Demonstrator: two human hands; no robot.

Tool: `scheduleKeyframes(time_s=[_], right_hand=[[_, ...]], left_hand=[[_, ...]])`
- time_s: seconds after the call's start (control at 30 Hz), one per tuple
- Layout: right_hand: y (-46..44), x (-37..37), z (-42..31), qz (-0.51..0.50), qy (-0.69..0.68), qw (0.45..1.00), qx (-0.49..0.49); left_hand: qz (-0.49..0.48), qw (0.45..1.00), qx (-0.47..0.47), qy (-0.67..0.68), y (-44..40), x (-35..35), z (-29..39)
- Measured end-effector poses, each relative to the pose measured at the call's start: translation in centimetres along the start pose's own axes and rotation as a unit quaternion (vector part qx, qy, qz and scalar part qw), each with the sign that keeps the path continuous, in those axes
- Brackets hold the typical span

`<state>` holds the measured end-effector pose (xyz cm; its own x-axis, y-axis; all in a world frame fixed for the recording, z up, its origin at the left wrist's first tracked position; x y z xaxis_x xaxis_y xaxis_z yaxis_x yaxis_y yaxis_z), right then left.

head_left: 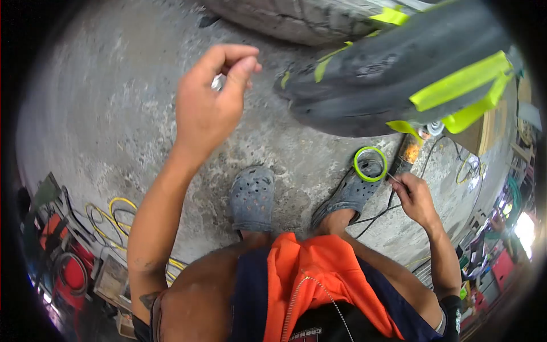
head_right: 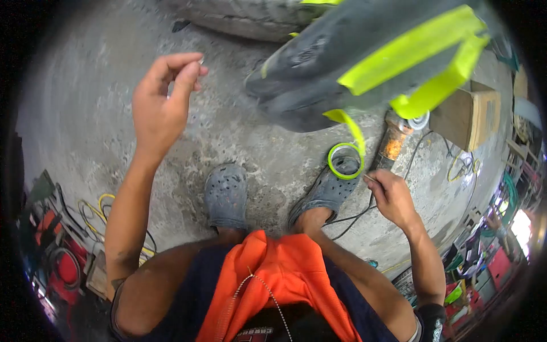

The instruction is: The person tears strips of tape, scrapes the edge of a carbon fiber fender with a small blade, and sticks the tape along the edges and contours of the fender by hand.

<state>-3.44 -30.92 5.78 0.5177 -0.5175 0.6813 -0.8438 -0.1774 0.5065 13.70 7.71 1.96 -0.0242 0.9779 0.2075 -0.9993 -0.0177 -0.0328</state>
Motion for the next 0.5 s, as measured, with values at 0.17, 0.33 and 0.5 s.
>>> scheduleKeyframes(time_s=[0.17, 0.33, 0.5], right_hand=[[1.3, -1.1, 1.2, -0.046, 0.06, 0.994, -0.079], [0.4, -2.7, 0.7, -0.067, 0.1, 0.992, -0.044], [-0.3, -4.3, -0.3, -0.098, 0.085, 0.991, 0.025]], left_hand=[[-0.061, 0.986, 0.13, -0.08, 0.8, 2.9, -4.4], [-0.086, 0.978, 0.15, -0.112, 3.1, 1.7, -8.4], [-0.142, 0.975, 0.005, -0.173, 3.6, -0.8, -7.4]])
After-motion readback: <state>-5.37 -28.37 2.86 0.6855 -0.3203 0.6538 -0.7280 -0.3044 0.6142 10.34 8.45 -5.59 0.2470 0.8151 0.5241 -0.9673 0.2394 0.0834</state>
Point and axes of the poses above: each hand's wrist, its own y-axis away from the middle knuckle, its own x-axis out of the back of the hand, z = x × y, the point moved 2 cm from there along -y, towards the middle knuckle, and after that the axes turned 1 degree about z, right-handed, at the moved point
